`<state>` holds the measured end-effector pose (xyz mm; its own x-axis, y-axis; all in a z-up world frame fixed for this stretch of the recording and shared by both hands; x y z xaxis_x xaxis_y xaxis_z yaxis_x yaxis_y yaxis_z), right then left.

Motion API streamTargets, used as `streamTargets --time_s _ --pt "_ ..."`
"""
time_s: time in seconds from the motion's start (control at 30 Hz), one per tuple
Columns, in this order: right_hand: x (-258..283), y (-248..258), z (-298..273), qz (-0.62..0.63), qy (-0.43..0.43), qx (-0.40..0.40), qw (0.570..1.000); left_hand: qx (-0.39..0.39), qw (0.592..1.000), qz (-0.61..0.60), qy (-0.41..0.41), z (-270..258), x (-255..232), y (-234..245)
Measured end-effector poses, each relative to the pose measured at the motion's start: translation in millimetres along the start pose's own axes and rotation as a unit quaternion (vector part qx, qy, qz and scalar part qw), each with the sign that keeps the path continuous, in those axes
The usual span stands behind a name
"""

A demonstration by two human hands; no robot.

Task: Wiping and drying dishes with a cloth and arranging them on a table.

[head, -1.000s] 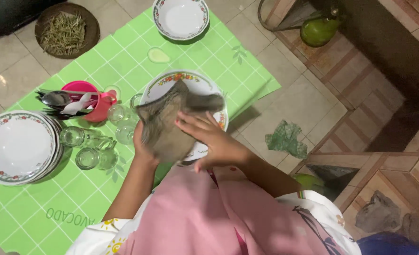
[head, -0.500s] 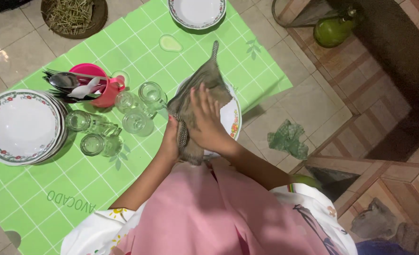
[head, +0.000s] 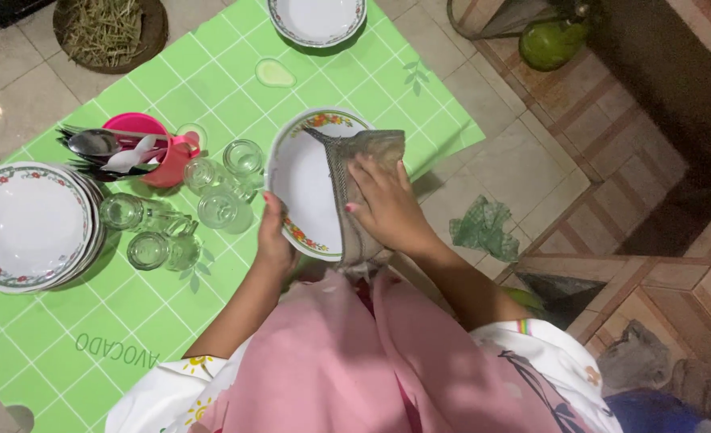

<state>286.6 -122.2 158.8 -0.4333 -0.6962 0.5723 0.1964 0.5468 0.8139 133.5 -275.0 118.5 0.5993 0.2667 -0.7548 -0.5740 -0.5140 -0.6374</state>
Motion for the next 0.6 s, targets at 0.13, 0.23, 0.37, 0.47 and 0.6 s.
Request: streamTargets --time_s 0.13,0.23,0.37,0.47,0.6 --pt "-11.7 -25.5 29.2 -0.095 0.054 -0.095 0.990 0.037 0.999 0.030 0.007 -1.4 4.9 -8.9" --pt "-13.8 -42.8 38.1 -0.141 0.030 -0.146 0.979 0.082 0.975 0.191 -0.080 -7.0 8.5 -5.1" --pt "6.3 -59.0 45.4 -0.037 0.100 -0.210 0.972 0.069 0.970 0.218 -0.082 -9.7 13.1 -4.8" --pt "32.9 -60.9 30.8 0.048 0.156 -0.185 0.969 0.064 0.970 0.219 -0.079 -11.9 8.6 -5.1" --pt "70.2 -42.1 -8.6 0.103 0.254 -0.005 0.962 0.070 0.988 0.126 -0.051 -21.7 -9.3 -9.3"
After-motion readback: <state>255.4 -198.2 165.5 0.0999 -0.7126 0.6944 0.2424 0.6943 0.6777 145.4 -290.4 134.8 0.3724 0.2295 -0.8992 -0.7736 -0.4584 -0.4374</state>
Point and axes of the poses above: each hand's wrist, its own z-axis towards the middle knuckle, its own y-axis out of the back of the hand, x = y × z, the point moved 2 cm from there along z, towards the middle knuckle, and after that the axes turned 5 degrees about z, right-handed, at the moved point
